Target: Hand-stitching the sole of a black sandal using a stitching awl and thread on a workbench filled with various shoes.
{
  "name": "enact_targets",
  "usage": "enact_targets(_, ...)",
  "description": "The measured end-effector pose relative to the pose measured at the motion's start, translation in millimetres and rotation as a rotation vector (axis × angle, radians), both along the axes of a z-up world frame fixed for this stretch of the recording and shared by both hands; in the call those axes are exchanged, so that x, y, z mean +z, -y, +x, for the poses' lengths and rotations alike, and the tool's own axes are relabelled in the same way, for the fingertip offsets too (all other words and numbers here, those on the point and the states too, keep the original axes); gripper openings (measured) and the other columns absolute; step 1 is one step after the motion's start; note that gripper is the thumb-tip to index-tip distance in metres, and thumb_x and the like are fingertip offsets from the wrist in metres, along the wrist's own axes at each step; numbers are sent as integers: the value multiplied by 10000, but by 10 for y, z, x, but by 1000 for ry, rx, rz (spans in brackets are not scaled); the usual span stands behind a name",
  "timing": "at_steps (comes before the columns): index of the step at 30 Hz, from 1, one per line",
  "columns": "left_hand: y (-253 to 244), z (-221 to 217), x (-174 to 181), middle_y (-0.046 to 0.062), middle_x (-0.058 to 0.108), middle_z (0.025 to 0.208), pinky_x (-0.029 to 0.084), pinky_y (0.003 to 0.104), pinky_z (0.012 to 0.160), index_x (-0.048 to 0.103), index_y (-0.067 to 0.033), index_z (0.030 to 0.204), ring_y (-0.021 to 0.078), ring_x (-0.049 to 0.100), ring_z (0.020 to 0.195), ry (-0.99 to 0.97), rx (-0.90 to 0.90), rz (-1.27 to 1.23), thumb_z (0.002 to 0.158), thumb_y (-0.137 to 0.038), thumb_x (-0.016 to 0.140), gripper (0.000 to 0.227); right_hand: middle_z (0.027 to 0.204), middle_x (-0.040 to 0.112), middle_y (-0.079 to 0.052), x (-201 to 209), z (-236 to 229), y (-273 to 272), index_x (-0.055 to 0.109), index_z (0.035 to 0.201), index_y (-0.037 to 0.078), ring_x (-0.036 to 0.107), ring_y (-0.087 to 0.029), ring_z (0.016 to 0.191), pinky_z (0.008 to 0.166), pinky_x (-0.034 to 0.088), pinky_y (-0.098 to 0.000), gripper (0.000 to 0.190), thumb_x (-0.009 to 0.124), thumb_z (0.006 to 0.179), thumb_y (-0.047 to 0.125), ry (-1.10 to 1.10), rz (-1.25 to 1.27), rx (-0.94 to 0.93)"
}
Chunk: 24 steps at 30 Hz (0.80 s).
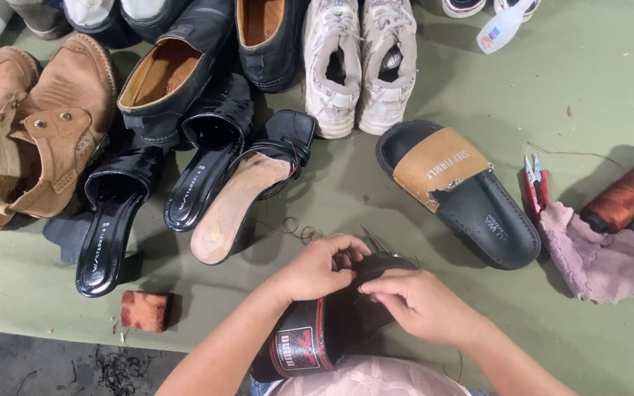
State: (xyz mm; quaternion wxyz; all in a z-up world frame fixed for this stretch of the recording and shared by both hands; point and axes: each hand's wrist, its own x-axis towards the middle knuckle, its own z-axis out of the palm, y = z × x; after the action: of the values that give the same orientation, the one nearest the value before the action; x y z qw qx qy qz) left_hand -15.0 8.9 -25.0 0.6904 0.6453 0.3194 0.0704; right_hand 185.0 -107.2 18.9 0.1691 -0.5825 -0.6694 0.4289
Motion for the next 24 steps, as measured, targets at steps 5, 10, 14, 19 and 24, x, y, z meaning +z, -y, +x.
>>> enact_targets(5, -20, -25, -82, -6, 696, 999, 527, 245, 882, 710, -143, 1124, 86, 658, 904, 34, 26, -37, 869, -44, 546, 320, 955, 794, 65, 11, -52, -189, 792, 1160, 343, 739, -243, 844, 726, 563, -401, 396, 509, 930, 189, 316, -138, 137)
enact_targets(10, -22, -2, -90, -21, 709, 965, 512, 243, 885, 731, -157, 1076, 86, 653, 897, 4, 32, -20, 944, -95, 595, 199, 694, 628, 39, -186, -105, -202, 622, 746, 249, 634, -276, 657, 499, 450, -458, 195, 549, 923, 211, 622, -25, 374)
enact_targets(14, -33, 10, -97, -25, 697, 928, 512, 237, 862, 733, -135, 1048, 82, 641, 861, 24, 35, 1, 898, -49, 572, 237, 693, 584, 2, -350, -28, -85, 618, 814, 195, 607, -281, 660, 515, 490, -445, 111, 621, 814, 84, 649, 252, 487)
enact_targets(19, -32, 21, -84, -16, 724, 963, 542, 243, 893, 742, -130, 1043, 98, 668, 903, 21, 42, 52, 875, -57, 583, 243, 734, 515, -19, -396, -70, 24, 553, 802, 144, 506, -228, 651, 506, 444, -377, 85, 519, 833, 72, 697, 528, 446)
enact_targets(24, -22, -10, -123, -28, 731, 981, 530, 282, 893, 720, -162, 1063, 125, 682, 924, 32, 14, 165, 872, -115, 655, 207, 885, 674, -30, -121, -34, -35, 546, 897, 123, 632, -249, 779, 716, 506, -395, 171, 445, 1008, 204, 148, 210, -79)
